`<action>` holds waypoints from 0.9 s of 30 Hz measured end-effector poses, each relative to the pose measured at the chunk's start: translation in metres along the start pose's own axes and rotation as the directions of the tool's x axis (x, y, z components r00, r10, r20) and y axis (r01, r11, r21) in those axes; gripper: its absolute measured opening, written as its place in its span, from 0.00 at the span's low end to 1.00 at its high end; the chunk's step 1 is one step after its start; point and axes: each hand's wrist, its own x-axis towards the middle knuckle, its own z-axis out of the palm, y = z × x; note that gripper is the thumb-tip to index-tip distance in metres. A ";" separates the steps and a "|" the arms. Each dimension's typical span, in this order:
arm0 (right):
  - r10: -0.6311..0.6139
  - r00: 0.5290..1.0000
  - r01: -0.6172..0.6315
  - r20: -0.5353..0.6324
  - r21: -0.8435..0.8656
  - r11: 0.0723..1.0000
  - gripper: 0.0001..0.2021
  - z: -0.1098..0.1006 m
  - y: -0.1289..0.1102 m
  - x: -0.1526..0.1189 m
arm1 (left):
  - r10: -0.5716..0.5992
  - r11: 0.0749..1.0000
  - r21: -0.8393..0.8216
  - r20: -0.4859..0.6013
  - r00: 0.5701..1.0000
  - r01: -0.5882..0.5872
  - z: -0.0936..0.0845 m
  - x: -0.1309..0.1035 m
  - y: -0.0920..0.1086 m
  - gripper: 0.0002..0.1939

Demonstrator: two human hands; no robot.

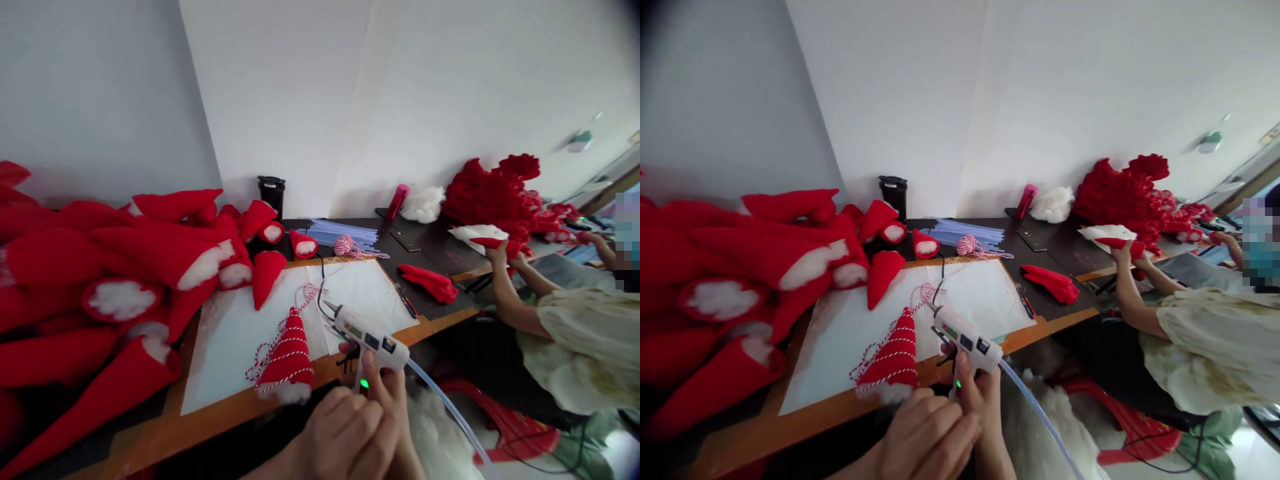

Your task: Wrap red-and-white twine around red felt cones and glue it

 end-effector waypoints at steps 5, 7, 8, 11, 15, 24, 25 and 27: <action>0.012 0.998 -0.020 0.063 0.131 0.991 0.18 0.002 0.002 0.007 | -0.397 0.917 -0.010 0.052 0.916 0.398 -0.012 -0.017 -0.013 0.06; 0.026 0.996 -0.040 0.085 0.168 0.985 0.18 0.002 0.004 0.007 | -0.427 0.904 -0.003 0.063 0.902 0.428 -0.019 -0.019 -0.020 0.08; 0.040 0.994 -0.059 0.105 0.183 0.981 0.18 0.001 0.004 0.007 | -0.436 0.900 0.008 0.072 0.897 0.436 -0.022 -0.020 -0.023 0.09; 0.063 0.989 -0.087 0.131 0.185 0.979 0.18 -0.004 0.003 0.005 | -0.459 0.888 0.046 0.060 0.886 0.457 -0.037 -0.026 -0.031 0.10; 0.081 0.986 -0.098 0.143 0.114 0.989 0.20 -0.011 -0.002 0.000 | -0.486 0.869 0.116 0.015 0.874 0.481 -0.061 -0.043 -0.040 0.11; 0.093 0.992 -0.077 0.082 -0.188 0.979 0.20 -0.032 0.014 -0.044 | -0.509 0.827 0.307 0.052 0.859 0.472 -0.084 -0.083 -0.033 0.14; 0.083 0.992 -0.060 0.092 -0.229 0.972 0.19 -0.035 0.019 -0.049 | -0.504 0.827 0.314 0.051 0.862 0.465 -0.084 -0.084 -0.032 0.15; 0.048 0.994 -0.019 0.097 -0.280 0.960 0.18 -0.040 0.026 -0.058 | -0.498 0.832 0.314 0.054 0.866 0.458 -0.083 -0.083 -0.032 0.16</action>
